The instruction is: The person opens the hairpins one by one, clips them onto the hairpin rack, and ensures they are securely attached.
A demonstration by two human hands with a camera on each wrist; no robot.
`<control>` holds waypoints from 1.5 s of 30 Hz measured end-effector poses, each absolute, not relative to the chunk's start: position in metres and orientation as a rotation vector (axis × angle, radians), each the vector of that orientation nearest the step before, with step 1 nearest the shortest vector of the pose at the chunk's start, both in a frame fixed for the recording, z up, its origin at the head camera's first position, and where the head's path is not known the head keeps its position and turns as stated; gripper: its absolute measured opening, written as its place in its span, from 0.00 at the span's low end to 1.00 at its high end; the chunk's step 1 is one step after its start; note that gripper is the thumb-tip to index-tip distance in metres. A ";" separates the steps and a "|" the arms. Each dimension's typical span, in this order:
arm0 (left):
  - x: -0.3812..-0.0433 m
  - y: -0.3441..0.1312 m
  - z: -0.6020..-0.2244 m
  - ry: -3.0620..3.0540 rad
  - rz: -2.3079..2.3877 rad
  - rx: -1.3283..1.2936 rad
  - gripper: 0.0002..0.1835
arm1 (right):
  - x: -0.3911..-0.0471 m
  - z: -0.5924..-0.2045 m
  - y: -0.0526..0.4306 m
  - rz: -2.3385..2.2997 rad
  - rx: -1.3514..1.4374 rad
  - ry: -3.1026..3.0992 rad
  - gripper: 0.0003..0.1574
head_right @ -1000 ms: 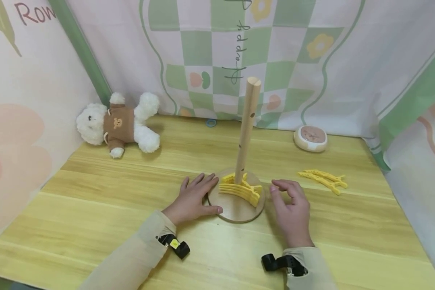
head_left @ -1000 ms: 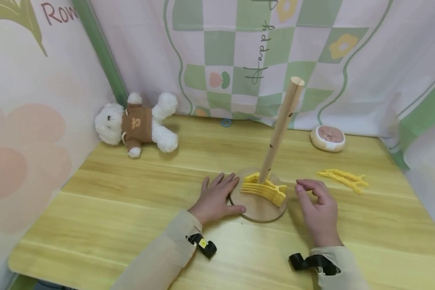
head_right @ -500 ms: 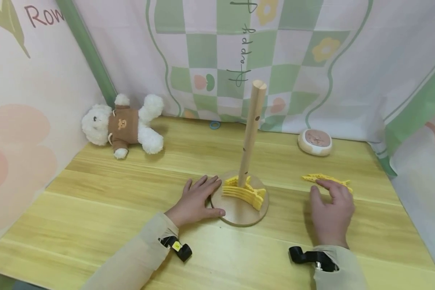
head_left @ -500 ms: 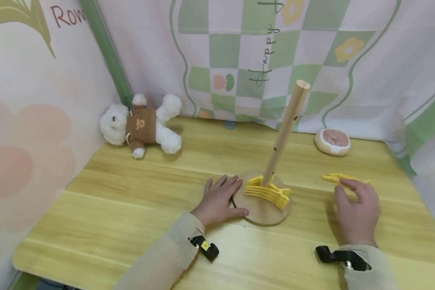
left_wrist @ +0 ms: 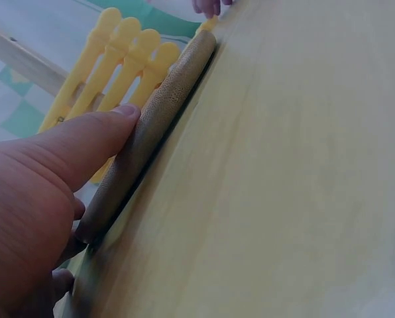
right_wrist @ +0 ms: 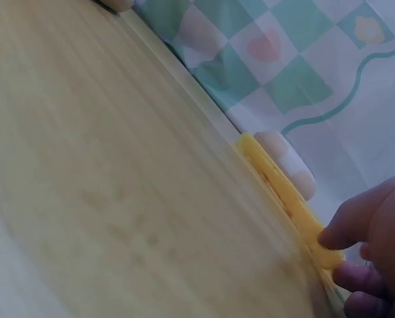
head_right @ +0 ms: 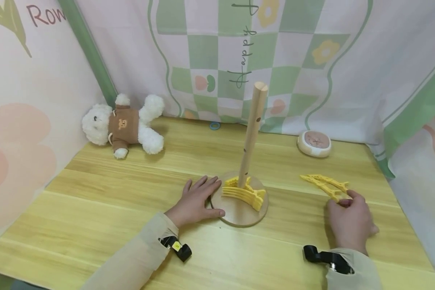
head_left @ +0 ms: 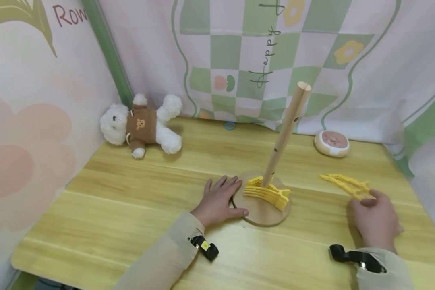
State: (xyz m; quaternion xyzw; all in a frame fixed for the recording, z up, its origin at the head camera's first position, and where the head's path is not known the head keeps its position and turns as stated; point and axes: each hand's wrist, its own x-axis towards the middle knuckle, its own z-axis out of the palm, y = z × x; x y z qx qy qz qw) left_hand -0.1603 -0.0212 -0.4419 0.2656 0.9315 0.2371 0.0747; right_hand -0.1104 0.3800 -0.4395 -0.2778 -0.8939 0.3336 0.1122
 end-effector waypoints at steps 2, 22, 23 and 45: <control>-0.160 -0.021 -0.442 2.792 0.713 0.797 0.50 | -0.110 -0.440 0.381 0.944 -0.765 -2.670 0.44; -0.160 -0.020 -0.442 2.782 0.718 0.797 0.49 | -0.111 -0.442 0.349 1.349 -0.460 -2.340 0.19; -0.160 -0.020 -0.443 2.782 0.717 0.797 0.50 | -0.112 -0.442 0.346 1.364 -0.454 -2.313 0.20; -0.160 -0.022 -0.443 2.790 0.752 0.807 0.50 | -0.097 -0.419 0.306 1.141 -0.059 -2.498 0.22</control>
